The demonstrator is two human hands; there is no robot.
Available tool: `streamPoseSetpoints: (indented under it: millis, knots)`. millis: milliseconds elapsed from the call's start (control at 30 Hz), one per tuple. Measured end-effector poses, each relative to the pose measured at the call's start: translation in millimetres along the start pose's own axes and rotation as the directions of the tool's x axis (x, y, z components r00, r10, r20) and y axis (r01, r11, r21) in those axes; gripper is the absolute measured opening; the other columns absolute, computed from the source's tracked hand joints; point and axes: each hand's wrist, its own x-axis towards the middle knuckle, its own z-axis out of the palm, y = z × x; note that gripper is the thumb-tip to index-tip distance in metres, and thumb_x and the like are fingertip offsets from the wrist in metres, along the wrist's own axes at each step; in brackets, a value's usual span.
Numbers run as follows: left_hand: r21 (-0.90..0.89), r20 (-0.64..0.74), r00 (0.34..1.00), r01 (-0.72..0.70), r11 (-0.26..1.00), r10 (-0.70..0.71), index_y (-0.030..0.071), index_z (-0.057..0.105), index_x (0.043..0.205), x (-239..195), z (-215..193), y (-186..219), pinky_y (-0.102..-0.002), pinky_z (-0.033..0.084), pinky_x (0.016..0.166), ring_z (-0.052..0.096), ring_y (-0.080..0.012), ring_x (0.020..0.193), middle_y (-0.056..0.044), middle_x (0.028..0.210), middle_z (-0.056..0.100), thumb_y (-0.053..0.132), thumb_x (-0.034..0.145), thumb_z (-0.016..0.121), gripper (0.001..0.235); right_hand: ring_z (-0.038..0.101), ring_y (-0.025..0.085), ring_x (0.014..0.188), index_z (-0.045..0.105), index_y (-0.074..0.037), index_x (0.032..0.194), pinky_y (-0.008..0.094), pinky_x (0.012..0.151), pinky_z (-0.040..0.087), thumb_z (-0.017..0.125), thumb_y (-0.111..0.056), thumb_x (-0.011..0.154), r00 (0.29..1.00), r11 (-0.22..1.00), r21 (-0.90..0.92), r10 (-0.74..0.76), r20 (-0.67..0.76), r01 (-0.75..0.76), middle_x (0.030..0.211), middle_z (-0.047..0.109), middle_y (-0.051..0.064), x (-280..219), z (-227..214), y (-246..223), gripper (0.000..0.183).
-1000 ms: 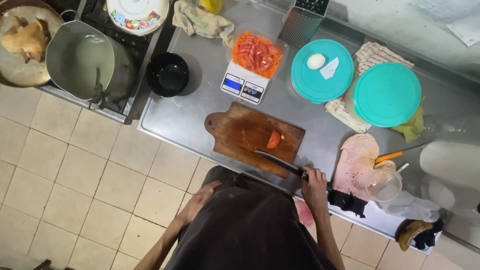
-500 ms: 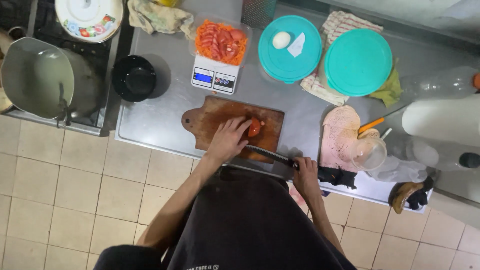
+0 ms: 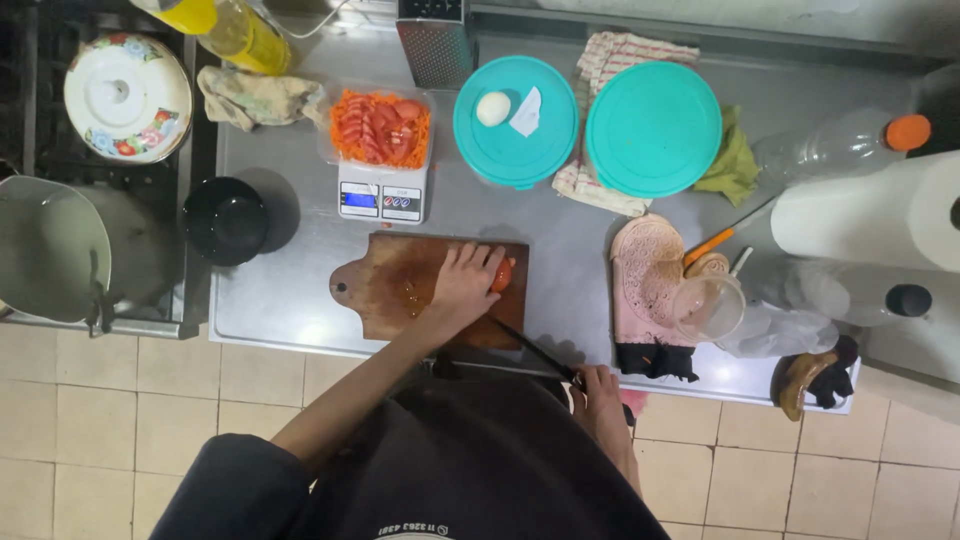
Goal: Preparing a salad container by portioning shredded carrots and adding sliced hard-boiled eggs.
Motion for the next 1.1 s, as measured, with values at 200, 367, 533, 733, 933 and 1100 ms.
streamPoseSetpoints:
  millis: [200, 367, 533, 733, 933, 1100]
  knots:
    - [-0.02, -0.278, 0.958, 0.071, 0.997, -0.074, 0.01, 0.058, 0.138, 89, -32, -14, -0.047, 0.044, 0.104, 0.057, -0.0287, 0.121, -0.01, 0.127, 0.061, 0.024, 0.088, 0.08, 0.057, 0.068, 0.039, 0.096, 0.059, -0.003, 0.119, 0.045, 0.08, 0.056, 0.067, -0.002, 0.086, 0.991, 0.985, 0.142, 0.084, 0.102, -0.098, 0.108, 0.064, 0.019, 4, -9, 5, 0.034]
    - [0.001, -0.357, 0.902, 0.262, 0.965, -0.244, 0.003, 0.06, 0.125, 178, -68, -60, -0.048, 0.047, 0.089, 0.058, -0.0356, 0.112, -0.017, 0.121, 0.061, 0.028, 0.073, 0.083, 0.062, 0.072, 0.035, 0.095, 0.06, -0.003, 0.119, 0.042, 0.077, 0.059, 0.069, -0.009, 0.089, 0.979, 0.969, 0.187, 0.133, 0.154, -0.161, 0.108, 0.068, 0.019, 13, -20, -13, 0.032]
    - [0.071, -0.291, 0.94, 0.209, 0.975, -0.18, 0.003, 0.061, 0.115, 199, -22, -101, -0.047, 0.05, 0.092, 0.06, -0.0348, 0.113, -0.017, 0.114, 0.063, 0.021, 0.076, 0.08, 0.047, 0.074, 0.031, 0.087, 0.062, -0.002, 0.117, 0.04, 0.072, 0.058, 0.071, -0.012, 0.089, 0.966, 0.951, 0.204, 0.199, 0.165, -0.23, 0.102, 0.07, 0.017, 10, -29, -37, 0.031]
    - [-0.113, -0.272, 0.962, -0.017, 0.993, -0.014, 0.006, 0.061, 0.115, 76, -40, -99, -0.048, 0.052, 0.094, 0.06, -0.0391, 0.113, -0.017, 0.113, 0.064, 0.015, 0.08, 0.077, 0.039, 0.072, 0.026, 0.08, 0.063, -0.001, 0.116, 0.037, 0.07, 0.057, 0.07, -0.014, 0.091, 0.962, 0.94, 0.229, 0.221, 0.162, -0.255, 0.094, 0.071, 0.017, -8, -33, -65, 0.029]
    - [-0.278, 0.26, 0.958, 0.191, 0.941, -0.118, 0.01, 0.056, 0.128, -68, -38, -99, -0.054, 0.047, 0.092, 0.058, -0.0368, 0.113, -0.015, 0.119, 0.063, 0.016, 0.081, 0.076, 0.051, 0.072, 0.028, 0.081, 0.063, 0.0, 0.115, 0.039, 0.07, 0.056, 0.067, -0.018, 0.095, 0.949, 0.932, 0.245, 0.211, 0.236, -0.268, 0.094, 0.07, 0.017, -10, -36, -116, 0.028]
    - [-0.361, 0.206, 0.966, -0.07, 0.93, 0.153, 0.01, 0.063, 0.114, -97, 4, -117, -0.047, 0.045, 0.101, 0.057, -0.031, 0.118, -0.009, 0.119, 0.064, 0.01, 0.081, 0.073, 0.034, 0.074, 0.032, 0.086, 0.063, -0.002, 0.116, 0.041, 0.072, 0.057, 0.065, -0.019, 0.097, 0.934, 0.959, 0.162, 0.174, 0.313, -0.233, 0.098, 0.073, 0.02, -4, -26, -137, 0.026]
